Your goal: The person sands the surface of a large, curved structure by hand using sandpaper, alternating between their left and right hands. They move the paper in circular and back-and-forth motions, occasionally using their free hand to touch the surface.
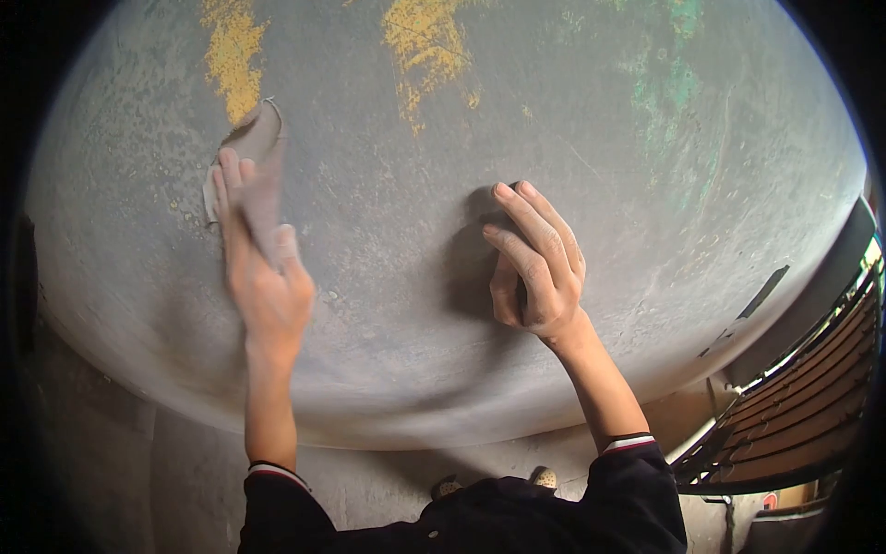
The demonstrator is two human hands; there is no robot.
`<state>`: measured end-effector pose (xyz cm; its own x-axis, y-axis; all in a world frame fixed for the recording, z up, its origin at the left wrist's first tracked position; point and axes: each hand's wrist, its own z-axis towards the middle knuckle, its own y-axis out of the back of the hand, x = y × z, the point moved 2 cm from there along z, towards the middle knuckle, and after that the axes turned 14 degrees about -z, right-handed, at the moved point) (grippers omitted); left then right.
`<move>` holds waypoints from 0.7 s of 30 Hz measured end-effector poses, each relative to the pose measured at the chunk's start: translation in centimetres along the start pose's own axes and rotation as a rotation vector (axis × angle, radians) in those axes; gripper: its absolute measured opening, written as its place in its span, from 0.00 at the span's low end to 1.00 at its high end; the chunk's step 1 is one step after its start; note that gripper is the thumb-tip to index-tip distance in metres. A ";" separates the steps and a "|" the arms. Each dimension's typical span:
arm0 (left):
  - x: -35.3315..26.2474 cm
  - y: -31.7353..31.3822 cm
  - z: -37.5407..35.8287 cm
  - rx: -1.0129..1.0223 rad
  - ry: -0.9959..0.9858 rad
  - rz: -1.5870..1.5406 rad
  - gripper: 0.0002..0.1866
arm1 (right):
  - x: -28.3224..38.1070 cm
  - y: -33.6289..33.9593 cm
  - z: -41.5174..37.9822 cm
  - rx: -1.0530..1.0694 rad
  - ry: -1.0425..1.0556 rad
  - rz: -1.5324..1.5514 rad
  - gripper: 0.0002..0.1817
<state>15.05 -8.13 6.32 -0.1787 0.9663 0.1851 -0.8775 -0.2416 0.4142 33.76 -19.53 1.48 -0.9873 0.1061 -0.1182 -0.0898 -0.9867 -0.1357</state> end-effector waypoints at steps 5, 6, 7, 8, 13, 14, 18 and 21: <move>-4.0 -4.2 -5.6 0.275 -0.093 0.049 0.24 | -0.1 0.2 0.1 0.000 0.006 0.060 0.13; -4.2 -3.9 -6.0 0.280 -0.082 0.046 0.24 | 0.2 0.4 0.0 0.012 0.003 0.066 0.13; -4.4 -3.5 -5.4 0.327 -0.035 -0.025 0.23 | 0.6 0.5 -0.1 0.104 0.095 0.121 0.14; -4.5 -3.4 -5.2 0.372 0.015 -0.098 0.21 | 1.0 0.7 -0.3 0.200 0.188 0.177 0.15; -2.6 -3.7 -8.0 0.415 -0.049 -0.053 0.12 | 5.1 0.8 1.0 0.763 0.521 0.214 0.24; -2.7 -3.5 -8.0 0.403 -0.044 -0.054 0.12 | 5.3 0.4 0.3 0.754 0.618 0.081 0.24; -3.1 -2.6 -9.1 0.318 -0.009 -0.119 0.13 | 5.1 0.0 -0.1 0.737 0.788 -0.054 0.27; -3.2 -1.0 -10.8 0.254 0.134 -0.154 0.22 | 3.8 -0.7 0.9 0.716 0.922 0.039 0.28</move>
<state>11.71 -9.99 -4.31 -0.1242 0.9922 -0.0091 -0.7627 -0.0896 0.6406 29.93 -18.57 2.00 -0.5483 -0.1669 -0.8195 -0.4048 -0.8045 0.4347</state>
